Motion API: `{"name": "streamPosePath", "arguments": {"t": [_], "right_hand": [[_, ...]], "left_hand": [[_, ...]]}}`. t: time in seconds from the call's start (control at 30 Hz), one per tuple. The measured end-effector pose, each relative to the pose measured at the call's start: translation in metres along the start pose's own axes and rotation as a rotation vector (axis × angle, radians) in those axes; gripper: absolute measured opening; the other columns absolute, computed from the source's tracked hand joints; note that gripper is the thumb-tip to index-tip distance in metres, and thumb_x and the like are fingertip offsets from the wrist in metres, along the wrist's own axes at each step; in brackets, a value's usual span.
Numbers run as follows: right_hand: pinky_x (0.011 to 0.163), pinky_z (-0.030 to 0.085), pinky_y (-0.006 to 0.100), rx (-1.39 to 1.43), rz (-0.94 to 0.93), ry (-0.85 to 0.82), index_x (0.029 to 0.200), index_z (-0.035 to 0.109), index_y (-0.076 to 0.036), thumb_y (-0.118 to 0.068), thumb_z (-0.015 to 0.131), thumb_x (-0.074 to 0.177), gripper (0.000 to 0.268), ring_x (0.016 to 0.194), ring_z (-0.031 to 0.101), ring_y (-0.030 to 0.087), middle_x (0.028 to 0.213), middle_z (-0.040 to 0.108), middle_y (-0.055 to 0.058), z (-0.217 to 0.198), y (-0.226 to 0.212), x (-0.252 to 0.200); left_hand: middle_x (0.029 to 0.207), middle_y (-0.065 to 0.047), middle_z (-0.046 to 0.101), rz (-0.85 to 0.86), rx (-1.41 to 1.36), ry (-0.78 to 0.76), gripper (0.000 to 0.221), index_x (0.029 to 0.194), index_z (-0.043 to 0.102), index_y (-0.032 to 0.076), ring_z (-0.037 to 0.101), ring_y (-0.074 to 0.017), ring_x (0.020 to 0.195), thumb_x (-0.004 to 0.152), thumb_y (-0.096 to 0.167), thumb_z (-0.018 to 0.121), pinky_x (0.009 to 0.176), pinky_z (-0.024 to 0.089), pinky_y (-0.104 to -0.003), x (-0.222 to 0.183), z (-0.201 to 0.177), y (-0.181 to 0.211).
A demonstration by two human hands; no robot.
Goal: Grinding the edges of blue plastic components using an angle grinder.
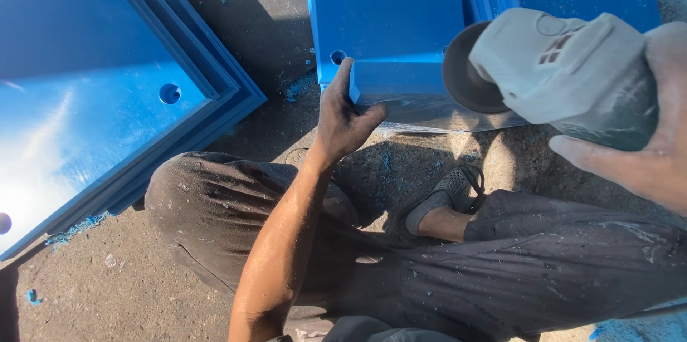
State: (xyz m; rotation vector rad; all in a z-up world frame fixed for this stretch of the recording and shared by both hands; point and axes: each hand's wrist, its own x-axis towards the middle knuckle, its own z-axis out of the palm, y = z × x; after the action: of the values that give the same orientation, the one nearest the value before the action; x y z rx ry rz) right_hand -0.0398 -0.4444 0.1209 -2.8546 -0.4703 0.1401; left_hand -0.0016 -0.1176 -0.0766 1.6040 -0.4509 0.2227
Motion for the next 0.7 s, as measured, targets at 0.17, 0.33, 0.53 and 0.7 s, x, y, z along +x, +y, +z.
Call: {"name": "streamPosePath", "arguments": {"t": [0.17,0.33,0.53,0.7], "right_hand": [[0.074,0.066,0.031,-0.645,0.335,-0.475,0.123,0.047,-0.003,-0.050,0.085,0.081,0.074,0.080,0.077,0.019,0.095,0.070,0.014,-0.041,-0.154,0.063],[0.084,0.062,0.038,-0.294,0.094,-0.213,0.128,0.052,0.004,-0.029,0.087,0.071,0.075,0.092,0.074,0.026,0.106,0.069,0.022,0.007,-0.013,0.014],[0.098,0.056,0.044,-0.055,0.073,-0.060,0.136,0.058,0.004,-0.011,0.084,0.072,0.071,0.112,0.068,0.031,0.127,0.067,0.024,0.028,0.094,-0.050],[0.099,0.055,0.044,0.036,0.077,0.042,0.137,0.053,0.006,-0.015,0.082,0.068,0.078,0.112,0.068,0.029,0.124,0.065,0.025,-0.001,-0.002,-0.008]], "left_hand": [[0.099,-0.008,0.065,0.007,-0.067,0.016,0.035,0.115,0.052,0.005,0.070,-0.0184,0.089,0.089,0.013,0.074,0.076,0.062,-0.034,0.004,-0.002,0.005],[0.100,-0.008,0.065,0.013,-0.076,0.016,0.035,0.118,0.053,0.005,0.069,-0.0179,0.089,0.089,0.012,0.071,0.077,0.061,-0.034,0.000,0.000,0.001],[0.094,-0.006,0.062,-0.009,-0.059,0.007,0.035,0.114,0.051,0.005,0.066,-0.0165,0.084,0.087,0.013,0.071,0.072,0.059,-0.033,-0.002,0.004,-0.007],[0.091,-0.007,0.063,-0.021,-0.033,-0.006,0.032,0.113,0.054,0.004,0.066,-0.0166,0.081,0.086,0.010,0.071,0.072,0.057,-0.033,0.001,-0.001,0.003]]}}
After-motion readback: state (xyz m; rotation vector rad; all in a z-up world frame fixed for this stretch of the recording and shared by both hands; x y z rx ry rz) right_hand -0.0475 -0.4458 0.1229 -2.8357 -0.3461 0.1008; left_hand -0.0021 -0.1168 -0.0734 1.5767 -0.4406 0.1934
